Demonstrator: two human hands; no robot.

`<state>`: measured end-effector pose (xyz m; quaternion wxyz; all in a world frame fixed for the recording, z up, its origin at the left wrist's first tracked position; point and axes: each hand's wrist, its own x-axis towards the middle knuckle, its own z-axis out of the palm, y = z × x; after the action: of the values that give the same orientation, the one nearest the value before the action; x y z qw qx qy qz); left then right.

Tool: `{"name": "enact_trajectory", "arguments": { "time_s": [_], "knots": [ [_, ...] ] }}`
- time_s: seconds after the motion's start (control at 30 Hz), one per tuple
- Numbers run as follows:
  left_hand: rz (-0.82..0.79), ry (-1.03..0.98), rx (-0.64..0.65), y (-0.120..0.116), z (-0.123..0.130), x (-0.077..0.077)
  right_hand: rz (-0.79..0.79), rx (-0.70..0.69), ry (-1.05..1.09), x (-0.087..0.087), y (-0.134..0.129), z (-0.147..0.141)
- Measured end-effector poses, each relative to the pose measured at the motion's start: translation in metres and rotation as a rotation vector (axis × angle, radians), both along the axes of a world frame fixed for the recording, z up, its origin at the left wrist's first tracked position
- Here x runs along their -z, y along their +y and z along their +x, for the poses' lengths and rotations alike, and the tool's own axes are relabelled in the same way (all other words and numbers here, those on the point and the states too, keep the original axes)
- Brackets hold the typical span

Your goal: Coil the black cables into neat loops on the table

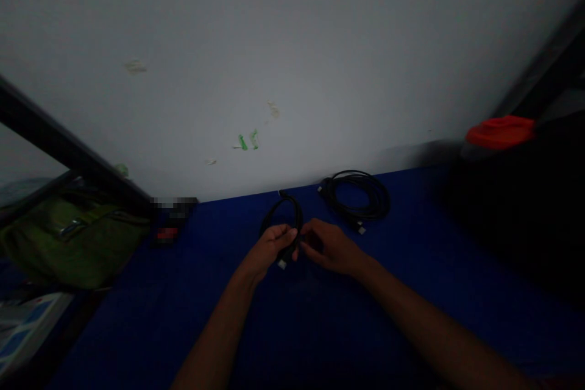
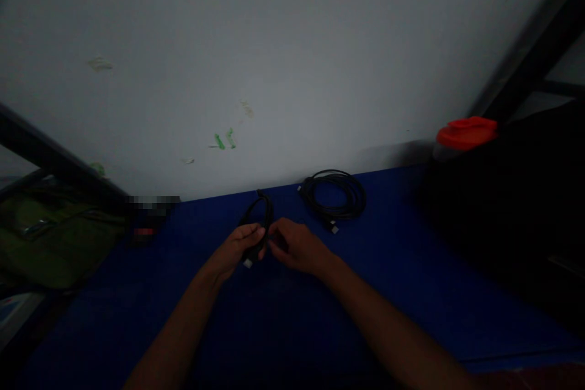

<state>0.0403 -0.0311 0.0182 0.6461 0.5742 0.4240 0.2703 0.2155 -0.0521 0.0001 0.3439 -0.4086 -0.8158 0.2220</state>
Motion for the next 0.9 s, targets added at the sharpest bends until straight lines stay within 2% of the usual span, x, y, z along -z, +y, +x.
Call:
{"name": "enact_trajectory", "arguments": {
  "time_s": [0.13, 0.37, 0.67, 0.8, 0.9],
  "knots": [
    [0.003, 0.018, -0.011, -0.001, 0.002, -0.002, 0.055, -0.021, -0.099, 0.000, -0.001, 0.000],
    [0.033, 0.018, -0.032, -0.002, 0.004, -0.001, 0.059, -0.040, -0.069, 0.002, 0.002, 0.001],
    [0.059, 0.030, -0.070, -0.002, 0.006, -0.001, 0.139, 0.084, -0.076, 0.015, 0.002, -0.008],
    [0.071, 0.035, -0.097, -0.003, 0.008, 0.000, 0.013, 0.144, 0.032, 0.011, -0.002, -0.013],
    [0.092, 0.036, -0.122, -0.003, 0.009, 0.001, -0.217, 0.119, 0.262, 0.004, -0.003, -0.016]
  ]
}}
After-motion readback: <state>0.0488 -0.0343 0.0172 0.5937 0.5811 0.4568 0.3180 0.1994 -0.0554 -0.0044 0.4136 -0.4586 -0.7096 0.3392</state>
